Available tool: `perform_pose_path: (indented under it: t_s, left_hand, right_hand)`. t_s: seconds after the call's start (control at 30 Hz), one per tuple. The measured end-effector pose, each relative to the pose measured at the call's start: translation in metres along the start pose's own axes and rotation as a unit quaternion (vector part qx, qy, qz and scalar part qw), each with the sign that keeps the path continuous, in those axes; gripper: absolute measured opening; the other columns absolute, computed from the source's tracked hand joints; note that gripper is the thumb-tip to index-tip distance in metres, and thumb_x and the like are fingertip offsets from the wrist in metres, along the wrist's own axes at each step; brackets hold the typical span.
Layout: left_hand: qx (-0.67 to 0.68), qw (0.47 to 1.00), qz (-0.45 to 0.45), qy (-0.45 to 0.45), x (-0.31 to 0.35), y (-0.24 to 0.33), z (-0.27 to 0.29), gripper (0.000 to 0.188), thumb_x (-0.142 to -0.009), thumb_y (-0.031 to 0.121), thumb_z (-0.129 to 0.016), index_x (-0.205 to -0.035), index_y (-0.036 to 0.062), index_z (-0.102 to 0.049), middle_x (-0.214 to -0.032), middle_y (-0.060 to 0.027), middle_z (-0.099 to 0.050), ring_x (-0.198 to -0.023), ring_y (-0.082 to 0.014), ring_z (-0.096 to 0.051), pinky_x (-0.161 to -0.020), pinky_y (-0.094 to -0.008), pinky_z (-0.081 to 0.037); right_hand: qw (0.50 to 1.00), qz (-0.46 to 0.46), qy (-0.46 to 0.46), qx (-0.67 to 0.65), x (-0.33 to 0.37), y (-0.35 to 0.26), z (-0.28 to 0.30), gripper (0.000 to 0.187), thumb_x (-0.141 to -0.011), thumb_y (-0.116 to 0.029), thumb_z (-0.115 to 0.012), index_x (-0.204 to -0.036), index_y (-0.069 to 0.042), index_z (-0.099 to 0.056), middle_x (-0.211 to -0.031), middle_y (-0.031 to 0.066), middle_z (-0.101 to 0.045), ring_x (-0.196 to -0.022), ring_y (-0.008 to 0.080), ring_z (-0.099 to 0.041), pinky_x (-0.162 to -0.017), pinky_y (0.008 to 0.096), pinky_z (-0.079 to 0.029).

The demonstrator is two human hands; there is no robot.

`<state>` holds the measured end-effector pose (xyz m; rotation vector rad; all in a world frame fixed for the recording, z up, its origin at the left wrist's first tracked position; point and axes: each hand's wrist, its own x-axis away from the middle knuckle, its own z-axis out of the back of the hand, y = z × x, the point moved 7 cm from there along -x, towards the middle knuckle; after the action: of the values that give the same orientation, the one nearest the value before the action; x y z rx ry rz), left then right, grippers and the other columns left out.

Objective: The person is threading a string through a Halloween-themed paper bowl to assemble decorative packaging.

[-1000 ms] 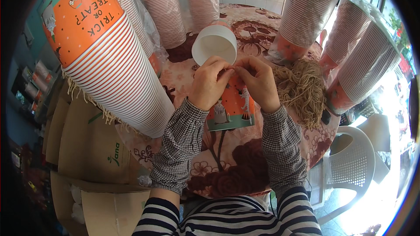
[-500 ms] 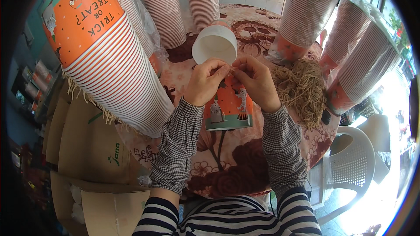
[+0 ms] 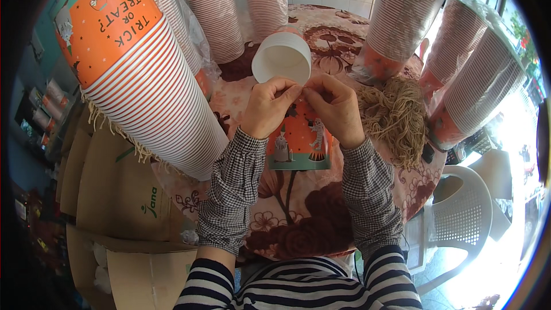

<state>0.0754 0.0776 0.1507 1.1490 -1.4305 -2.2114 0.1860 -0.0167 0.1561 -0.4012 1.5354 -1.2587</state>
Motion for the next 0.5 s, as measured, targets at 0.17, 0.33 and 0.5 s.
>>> perform_pose_path:
  t_s: [0.17,0.33,0.5]
  left_hand:
    - [-0.014,1.0,0.01,-0.013,0.0,-0.001,-0.001,0.017,-0.089,0.009,-0.062,-0.099,-0.004,-0.067,-0.091,-0.0069,-0.069,-0.078,-0.0107,-0.064,-0.07,-0.0231,-0.051]
    - [-0.043,0.999,-0.022,-0.015,-0.001,0.004,-0.004,0.015,-0.085,0.006,-0.064,-0.097,-0.0028,-0.067,-0.098,-0.0072,-0.065,-0.08,-0.014,-0.065,-0.073,-0.0255,-0.052]
    - [-0.07,0.996,-0.052,0.002,0.001,0.006,-0.004,0.013,-0.084,0.005,-0.065,-0.095,-0.0015,-0.066,-0.095,-0.007,-0.064,-0.079,-0.0141,-0.064,-0.071,-0.0257,-0.052]
  right_hand:
    - [1.0,0.008,0.007,0.026,-0.001,0.0,0.003,0.009,-0.086,-0.005,-0.061,-0.092,0.001,-0.061,-0.075,0.003,-0.064,-0.067,0.0063,-0.059,-0.061,0.022,-0.049]
    - [1.0,-0.01,0.01,0.007,-0.002,0.003,0.004,0.008,-0.086,-0.005,-0.059,-0.091,0.001,-0.06,-0.073,0.0028,-0.063,-0.065,0.0064,-0.058,-0.059,0.0222,-0.048]
    - [0.999,-0.031,0.022,-0.003,-0.004,0.011,0.007,0.008,-0.084,-0.005,-0.059,-0.089,0.002,-0.059,-0.071,0.0038,-0.062,-0.063,0.0074,-0.057,-0.058,0.0232,-0.047]
